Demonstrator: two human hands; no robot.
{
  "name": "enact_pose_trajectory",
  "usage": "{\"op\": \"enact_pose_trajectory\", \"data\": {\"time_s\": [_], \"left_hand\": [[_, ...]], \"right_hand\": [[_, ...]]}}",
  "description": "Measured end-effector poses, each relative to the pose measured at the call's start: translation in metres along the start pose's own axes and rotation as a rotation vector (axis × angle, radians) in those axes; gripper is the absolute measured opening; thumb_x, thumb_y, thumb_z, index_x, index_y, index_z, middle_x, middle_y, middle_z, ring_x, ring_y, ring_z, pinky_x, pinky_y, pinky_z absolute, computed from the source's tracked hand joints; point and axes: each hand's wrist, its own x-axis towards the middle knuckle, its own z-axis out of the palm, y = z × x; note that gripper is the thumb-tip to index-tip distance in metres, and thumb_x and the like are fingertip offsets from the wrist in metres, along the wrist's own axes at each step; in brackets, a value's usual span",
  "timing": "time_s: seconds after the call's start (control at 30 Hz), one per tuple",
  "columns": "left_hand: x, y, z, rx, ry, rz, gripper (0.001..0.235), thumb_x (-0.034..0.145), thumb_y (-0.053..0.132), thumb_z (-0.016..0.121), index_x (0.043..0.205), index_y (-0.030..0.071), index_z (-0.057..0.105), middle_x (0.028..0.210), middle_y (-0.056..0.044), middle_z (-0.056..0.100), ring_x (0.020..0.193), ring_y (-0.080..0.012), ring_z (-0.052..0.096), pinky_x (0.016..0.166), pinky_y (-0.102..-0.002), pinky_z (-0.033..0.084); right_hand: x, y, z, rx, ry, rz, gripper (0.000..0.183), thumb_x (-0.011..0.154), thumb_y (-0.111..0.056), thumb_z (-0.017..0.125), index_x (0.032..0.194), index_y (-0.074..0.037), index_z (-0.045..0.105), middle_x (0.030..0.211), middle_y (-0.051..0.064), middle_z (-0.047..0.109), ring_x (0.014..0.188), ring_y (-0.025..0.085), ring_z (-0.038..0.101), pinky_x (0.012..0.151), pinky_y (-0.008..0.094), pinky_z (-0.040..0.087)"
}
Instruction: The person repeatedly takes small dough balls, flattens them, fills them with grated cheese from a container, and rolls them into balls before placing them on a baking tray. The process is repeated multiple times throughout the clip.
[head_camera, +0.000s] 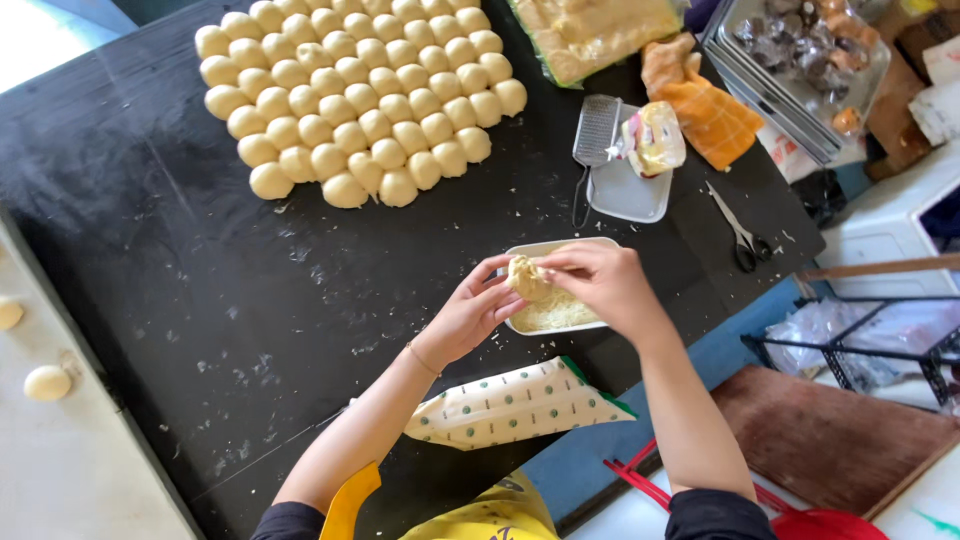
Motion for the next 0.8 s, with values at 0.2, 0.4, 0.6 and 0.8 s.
{"op": "enact_pose_trajectory", "data": {"time_s": [0.2,0.4,0.6,0.8], "left_hand": [[0.015,-0.005,0.010,0.022,0.001,0.029,0.045,0.101,0.003,0.055,0.144,0.012,0.048,0.124,-0.011,0.061,0.100,-0.0188,0.074,0.096,-0.032,0.062],[0.018,-0.007,0.025,-0.020,-0.038,-0.006,0.045,0.101,0.004,0.057,0.144,0.013,0.049,0.125,-0.014,0.059,0.104,-0.0226,0.073,0.096,-0.034,0.061],[0.020,-0.016,0.028,0.008,-0.063,0.008,0.045,0.100,0.003,0.058,0.143,0.012,0.049,0.123,-0.012,0.060,0.103,-0.0219,0.073,0.094,-0.032,0.062],[0.035,-0.039,0.010,0.006,-0.025,0.010,0.041,0.099,0.002,0.058,0.136,0.017,0.047,0.122,-0.011,0.058,0.103,-0.0247,0.073,0.091,-0.030,0.064]], "right_hand": [[-0.017,0.006,0.014,-0.411,0.030,-0.245,0.033,0.095,-0.003,0.065,0.119,-0.020,0.079,0.111,-0.003,0.078,0.106,0.017,0.073,0.093,0.031,0.058],[-0.023,0.013,0.012,-0.478,0.219,-0.300,0.025,0.097,0.000,0.066,0.111,-0.017,0.077,0.095,-0.003,0.075,0.095,0.019,0.074,0.087,0.031,0.060],[-0.027,0.040,0.019,-0.538,0.265,-0.358,0.015,0.089,0.000,0.075,0.094,-0.014,0.078,0.094,-0.002,0.069,0.095,0.018,0.068,0.085,0.030,0.058],[-0.040,0.014,0.016,-0.468,0.284,-0.183,0.031,0.083,-0.001,0.072,0.108,-0.019,0.075,0.091,-0.004,0.072,0.091,0.019,0.073,0.081,0.034,0.061]]}}
